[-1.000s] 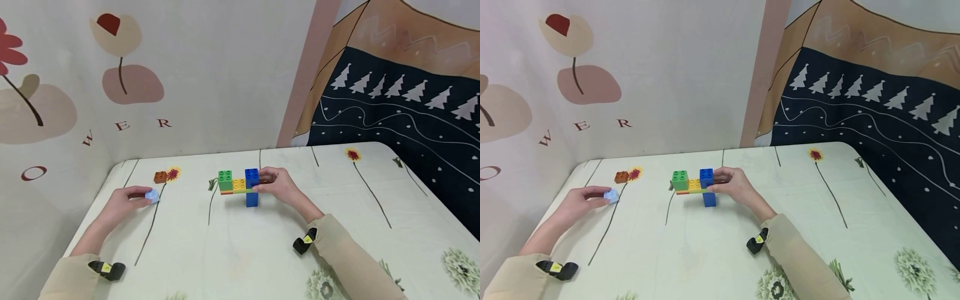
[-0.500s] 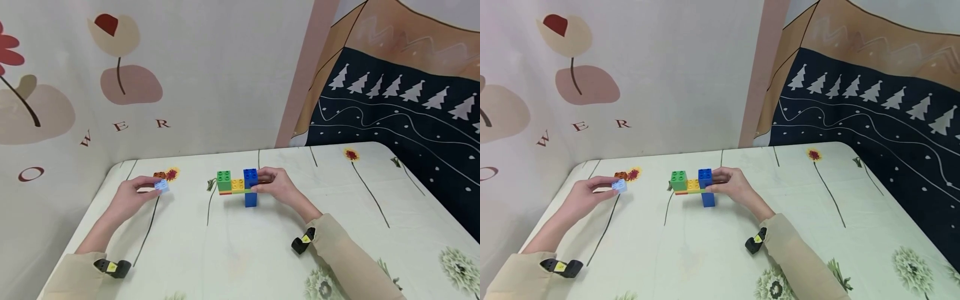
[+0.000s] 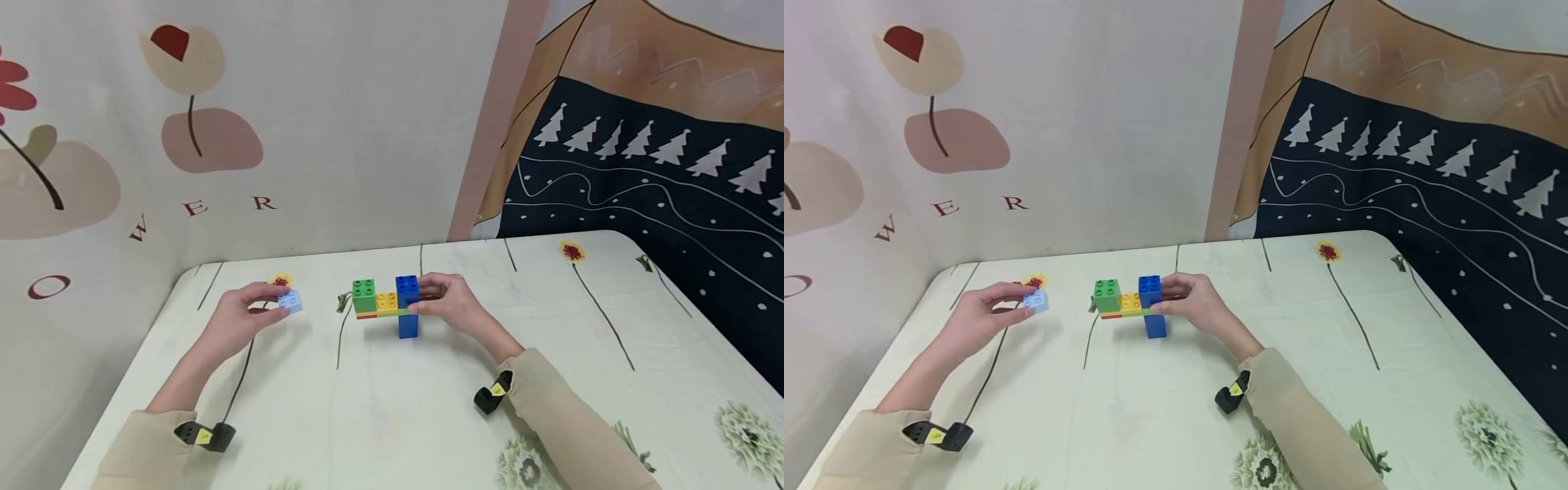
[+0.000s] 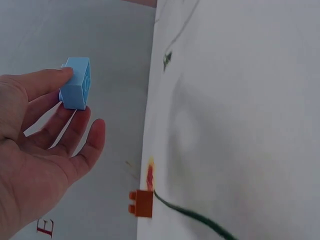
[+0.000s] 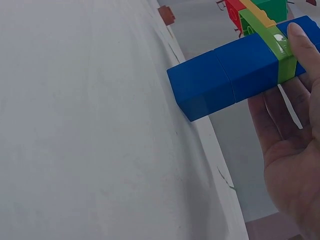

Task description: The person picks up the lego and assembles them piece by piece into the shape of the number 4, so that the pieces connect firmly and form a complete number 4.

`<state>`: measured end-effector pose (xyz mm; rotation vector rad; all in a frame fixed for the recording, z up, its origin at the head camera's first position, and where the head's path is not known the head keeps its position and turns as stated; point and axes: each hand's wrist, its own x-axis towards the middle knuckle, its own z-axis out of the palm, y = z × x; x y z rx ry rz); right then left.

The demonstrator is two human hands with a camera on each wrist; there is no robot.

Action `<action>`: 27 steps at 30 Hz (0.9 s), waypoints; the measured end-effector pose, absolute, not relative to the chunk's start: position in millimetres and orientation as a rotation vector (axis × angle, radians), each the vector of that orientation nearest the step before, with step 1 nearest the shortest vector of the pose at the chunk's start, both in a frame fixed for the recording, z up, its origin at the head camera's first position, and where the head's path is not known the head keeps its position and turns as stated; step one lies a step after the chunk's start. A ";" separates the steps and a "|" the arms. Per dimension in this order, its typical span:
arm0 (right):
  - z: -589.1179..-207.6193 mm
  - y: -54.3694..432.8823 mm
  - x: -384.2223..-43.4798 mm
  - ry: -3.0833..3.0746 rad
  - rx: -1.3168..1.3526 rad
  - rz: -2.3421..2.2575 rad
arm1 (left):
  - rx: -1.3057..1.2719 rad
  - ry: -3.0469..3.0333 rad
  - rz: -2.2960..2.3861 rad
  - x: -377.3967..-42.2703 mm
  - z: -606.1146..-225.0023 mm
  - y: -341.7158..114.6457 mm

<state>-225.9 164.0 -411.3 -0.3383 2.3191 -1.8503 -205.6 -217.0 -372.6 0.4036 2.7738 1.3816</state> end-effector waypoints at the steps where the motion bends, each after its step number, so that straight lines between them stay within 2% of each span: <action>1: -411.6 163.9 -226.1 2.318 -0.334 -1.850 | 0.411 2.776 1.391 -205.6 -371.4 -213.9; 27: -411.3 164.0 -225.3 2.318 -0.326 -1.844 | 0.488 2.542 1.641 -216.0 -325.6 -117.5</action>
